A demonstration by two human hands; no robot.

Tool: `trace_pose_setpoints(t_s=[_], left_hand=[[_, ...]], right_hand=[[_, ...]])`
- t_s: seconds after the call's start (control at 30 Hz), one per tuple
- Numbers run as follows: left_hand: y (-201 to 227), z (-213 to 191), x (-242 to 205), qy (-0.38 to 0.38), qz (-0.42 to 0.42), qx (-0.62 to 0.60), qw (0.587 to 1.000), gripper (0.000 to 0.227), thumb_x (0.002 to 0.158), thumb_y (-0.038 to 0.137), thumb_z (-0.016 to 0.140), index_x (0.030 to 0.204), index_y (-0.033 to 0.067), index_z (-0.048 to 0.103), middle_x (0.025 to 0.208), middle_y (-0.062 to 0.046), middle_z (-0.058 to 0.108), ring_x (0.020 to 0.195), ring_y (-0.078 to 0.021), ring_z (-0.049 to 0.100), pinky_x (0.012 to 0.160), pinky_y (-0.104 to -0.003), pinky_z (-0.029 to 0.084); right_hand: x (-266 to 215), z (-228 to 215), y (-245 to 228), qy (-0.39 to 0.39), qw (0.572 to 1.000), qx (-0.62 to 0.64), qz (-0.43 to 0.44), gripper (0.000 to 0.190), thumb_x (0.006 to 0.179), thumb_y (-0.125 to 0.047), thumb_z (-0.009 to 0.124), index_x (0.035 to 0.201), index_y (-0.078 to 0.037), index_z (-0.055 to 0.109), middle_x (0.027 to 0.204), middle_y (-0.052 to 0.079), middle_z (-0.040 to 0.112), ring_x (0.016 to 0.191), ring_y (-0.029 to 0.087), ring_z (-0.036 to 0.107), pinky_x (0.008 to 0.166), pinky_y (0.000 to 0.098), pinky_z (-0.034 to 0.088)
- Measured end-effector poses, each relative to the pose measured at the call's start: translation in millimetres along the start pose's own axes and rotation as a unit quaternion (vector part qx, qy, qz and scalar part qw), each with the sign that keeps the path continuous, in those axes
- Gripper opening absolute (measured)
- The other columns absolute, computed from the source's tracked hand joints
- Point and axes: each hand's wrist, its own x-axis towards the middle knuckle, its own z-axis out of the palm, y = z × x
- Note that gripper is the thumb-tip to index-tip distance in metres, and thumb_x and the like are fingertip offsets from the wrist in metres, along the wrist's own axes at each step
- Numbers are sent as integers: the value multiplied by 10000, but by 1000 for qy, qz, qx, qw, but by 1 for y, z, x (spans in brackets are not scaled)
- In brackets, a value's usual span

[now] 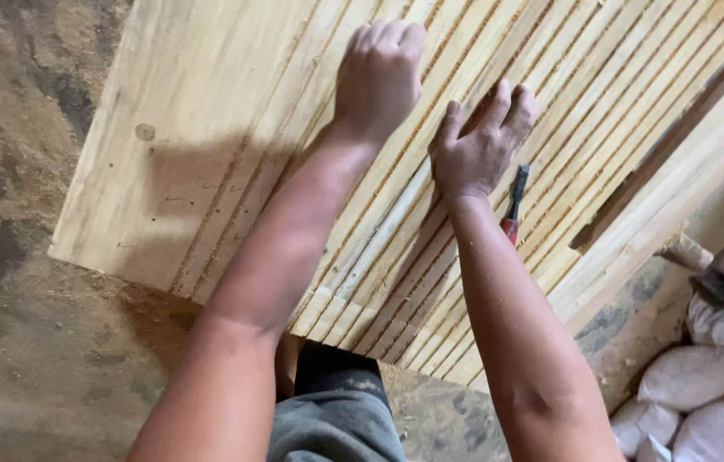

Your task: The person uses a chisel to carve grooves into a large wooden plank, then smooths the surface with a sanding block. The work is performed on a workbench in a workshop setting.

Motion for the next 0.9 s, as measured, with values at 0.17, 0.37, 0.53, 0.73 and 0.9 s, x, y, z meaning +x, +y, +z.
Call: trace_pose_setpoints(t_s=[0.17,0.37,0.53,0.73,0.9], left_hand=[[17,-83,-74,-29,-30,-18,999,58,888,4,634,912,57,636,871,-149,638,869,-334,623,806,-450,497],[11,-71,-66,-54,-20,22,998,54,889,47,614,868,83,649,841,-136,647,868,-316,633,806,-452,485],[-3,7,-5,3,-44,7,999,35,952,105,631,943,76,614,887,-128,664,900,-325,644,833,-452,489],[14,-82,-75,-62,-34,-33,997,95,849,-20,638,904,55,620,886,-158,644,890,-351,623,819,-462,501],[18,-103,-110,-66,-33,18,997,80,900,21,661,880,70,601,842,-141,586,843,-326,588,745,-466,493]], right_hand=[[7,5,-1,-6,1000,-10,-27,735,1071,-437,627,1605,-19,346,1667,289,243,1567,467,208,1306,544,195],[3,-1,-5,-9,1000,-20,-17,720,1060,-437,623,1594,-23,373,1666,281,262,1565,457,213,1306,538,186],[8,-3,-8,-22,1000,-5,-6,737,1037,-441,630,1595,-45,354,1665,265,249,1558,459,201,1294,527,198],[7,2,-2,-20,999,-18,-24,720,1071,-450,625,1606,-51,354,1674,261,243,1568,456,199,1300,536,193],[6,1,-3,-23,1000,-5,-12,711,1061,-437,620,1593,-37,370,1670,269,250,1565,455,208,1304,536,184]])
